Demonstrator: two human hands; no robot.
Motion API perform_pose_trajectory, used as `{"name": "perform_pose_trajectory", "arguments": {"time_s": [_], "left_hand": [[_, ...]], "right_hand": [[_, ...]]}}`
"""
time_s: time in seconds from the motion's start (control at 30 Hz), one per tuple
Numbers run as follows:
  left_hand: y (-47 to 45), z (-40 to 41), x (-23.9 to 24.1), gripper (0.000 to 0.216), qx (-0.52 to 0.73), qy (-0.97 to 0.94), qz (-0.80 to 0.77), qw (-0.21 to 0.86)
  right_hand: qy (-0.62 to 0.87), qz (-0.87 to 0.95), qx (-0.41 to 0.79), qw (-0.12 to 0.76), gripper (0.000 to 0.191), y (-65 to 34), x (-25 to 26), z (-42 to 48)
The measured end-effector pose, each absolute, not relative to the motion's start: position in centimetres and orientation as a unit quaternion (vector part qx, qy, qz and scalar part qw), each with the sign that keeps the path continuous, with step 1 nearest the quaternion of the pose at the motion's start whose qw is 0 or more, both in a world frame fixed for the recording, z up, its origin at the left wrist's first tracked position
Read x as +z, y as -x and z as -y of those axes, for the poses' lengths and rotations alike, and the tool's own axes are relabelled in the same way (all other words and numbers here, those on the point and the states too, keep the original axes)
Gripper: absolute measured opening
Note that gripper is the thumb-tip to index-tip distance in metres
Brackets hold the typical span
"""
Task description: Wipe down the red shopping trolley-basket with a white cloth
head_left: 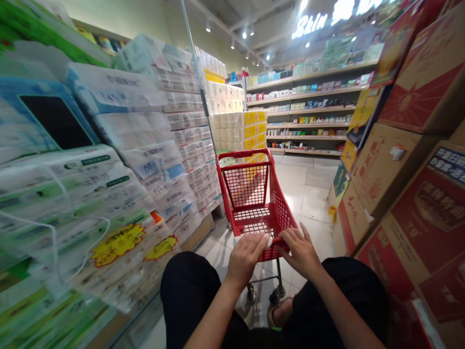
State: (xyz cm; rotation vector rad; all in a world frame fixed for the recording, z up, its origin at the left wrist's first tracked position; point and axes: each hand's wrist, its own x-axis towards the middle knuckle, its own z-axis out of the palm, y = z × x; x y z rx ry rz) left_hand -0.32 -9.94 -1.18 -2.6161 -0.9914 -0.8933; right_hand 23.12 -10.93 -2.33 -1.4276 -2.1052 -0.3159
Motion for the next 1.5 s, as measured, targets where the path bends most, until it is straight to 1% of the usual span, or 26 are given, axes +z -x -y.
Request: {"name": "perform_pose_trajectory", "arguments": {"time_s": [0.1,0.17,0.37,0.5,0.63,0.8,0.97,1.07,1.17,1.3,1.5], "left_hand": [[3.3,9.9,-1.5,0.054,-0.299,0.876,0.355,0.130],[3.9,9.9,-1.7,0.053,-0.304,0.867,0.364,0.152],[-1.4,9.9,-2.4,0.043,-0.319,0.854,0.367,0.182],[-2.8,9.3,-1.9,0.042,-0.306,0.875,0.325,0.188],[1.3,8.1,-1.3,0.044,-0.282,0.897,0.286,0.187],[5.4,7.4,-1.6,0.046,-0.304,0.879,0.313,0.193],[2.7,7.7,-2.7,0.041,-0.354,0.844,0.365,0.170],[-0.3,7.9,-3.1,0.037,-0.352,0.844,0.373,0.158],[-2.0,7.8,-2.9,0.038,-0.342,0.851,0.366,0.158],[-0.7,6.7,-1.6,0.038,-0.302,0.885,0.324,0.141],[2.1,4.4,-0.9,0.027,-0.283,0.900,0.296,0.148]], "right_hand": [[0.536,0.785,-0.115,0.287,0.017,-22.7,-2.2,10.9],[0.549,0.777,-0.113,0.287,0.015,-22.1,-2.1,11.0],[0.573,0.762,-0.116,0.279,0.023,-21.0,-2.0,11.0],[0.558,0.771,-0.114,0.284,0.024,-22.0,-2.0,10.7],[0.546,0.776,-0.117,0.293,0.020,-23.0,-2.0,10.4],[0.556,0.768,-0.103,0.300,0.020,-22.7,-2.1,10.1],[0.582,0.746,-0.115,0.302,0.020,-21.3,-2.2,9.8],[0.594,0.735,-0.130,0.300,0.019,-20.9,-2.2,9.6],[0.587,0.742,-0.136,0.294,0.017,-21.5,-2.2,9.4],[0.565,0.767,-0.126,0.277,0.016,-23.4,-1.9,8.9],[0.580,0.756,-0.142,0.268,0.016,-25.5,-1.5,7.7]]}}
